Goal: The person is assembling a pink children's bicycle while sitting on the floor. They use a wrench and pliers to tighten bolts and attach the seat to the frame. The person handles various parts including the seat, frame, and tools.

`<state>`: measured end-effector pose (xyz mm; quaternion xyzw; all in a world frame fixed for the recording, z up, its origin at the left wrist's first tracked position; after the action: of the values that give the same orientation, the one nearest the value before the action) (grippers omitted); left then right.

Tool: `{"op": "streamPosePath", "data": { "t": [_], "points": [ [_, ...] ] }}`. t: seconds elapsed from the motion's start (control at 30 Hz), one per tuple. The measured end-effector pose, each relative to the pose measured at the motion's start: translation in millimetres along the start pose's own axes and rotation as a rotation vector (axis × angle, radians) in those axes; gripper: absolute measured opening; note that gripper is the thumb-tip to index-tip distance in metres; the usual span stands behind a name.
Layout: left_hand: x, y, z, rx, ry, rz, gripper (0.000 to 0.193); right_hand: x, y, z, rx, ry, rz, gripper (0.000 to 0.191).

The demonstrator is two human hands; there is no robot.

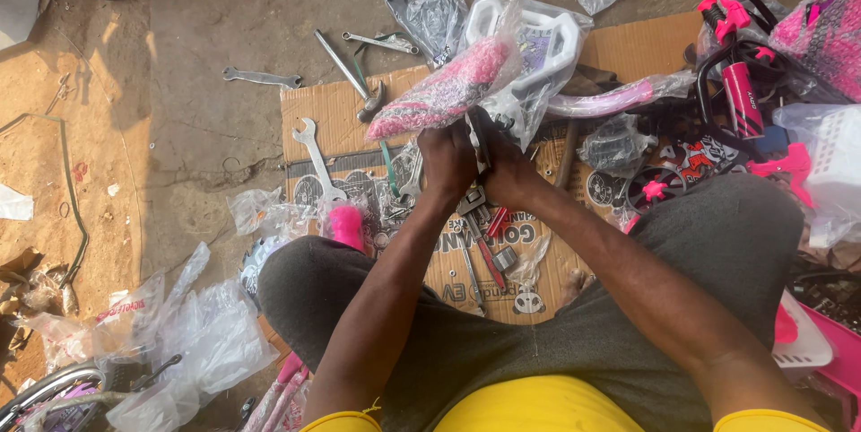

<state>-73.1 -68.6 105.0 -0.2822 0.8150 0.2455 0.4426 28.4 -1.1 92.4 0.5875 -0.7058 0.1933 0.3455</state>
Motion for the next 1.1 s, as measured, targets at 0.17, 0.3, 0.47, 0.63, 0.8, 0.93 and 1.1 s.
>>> {"op": "streamPosePath", "data": {
  "t": [0.17, 0.3, 0.47, 0.63, 0.8, 0.93, 1.1],
  "points": [
    [12.1, 13.9, 3.5, 0.222, -0.577, -0.409, 0.037, -32.1, -5.8, -5.5, 0.108, -0.050, 0.259, 0.099],
    [3.2, 10.1, 5.6, 0.223, -0.761, -0.486, 0.032, -21.2, -12.9, -26.3, -0.009, -0.042, 0.091, 0.094],
    [-11.9, 5.5, 5.1, 0.138, -0.117, -0.112, 0.045, 19.8, -15.3, -31.9, -0.109, -0.025, -0.234, 0.095],
    [-23.1, 7.5, 5.8, 0.043, 0.025, 0.189, 0.036, -16.8, -10.8, -2.0, 0.179, 0.224, 0.348, 0.094],
    [-2.8, 15.5, 18.9, 0.235, -0.804, -0.249, 0.035, 2.4, -12.7, -29.6, -0.024, 0.049, -0.005, 0.100],
    [-9.6, 10.7, 10.9, 0.240, -0.652, -0.332, 0.038, -1.9, -18.8, -37.4, -0.021, 0.095, 0.043, 0.100],
    [-27.2, 8.5, 9.2, 0.189, -0.006, -0.002, 0.048, 18.6, -16.3, -36.1, -0.011, 0.033, -0.031, 0.099]
  ]
}}
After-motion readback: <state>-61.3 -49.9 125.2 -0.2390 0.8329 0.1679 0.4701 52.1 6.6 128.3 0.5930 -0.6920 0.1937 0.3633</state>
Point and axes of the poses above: each hand's wrist, its own y-axis towards the middle knuckle, its own z-axis out of the palm, x = y × z, the point moved 8 cm from there along y, towards the middle knuckle, and after that the axes turned 12 degrees about x, right-handed, at the moved point
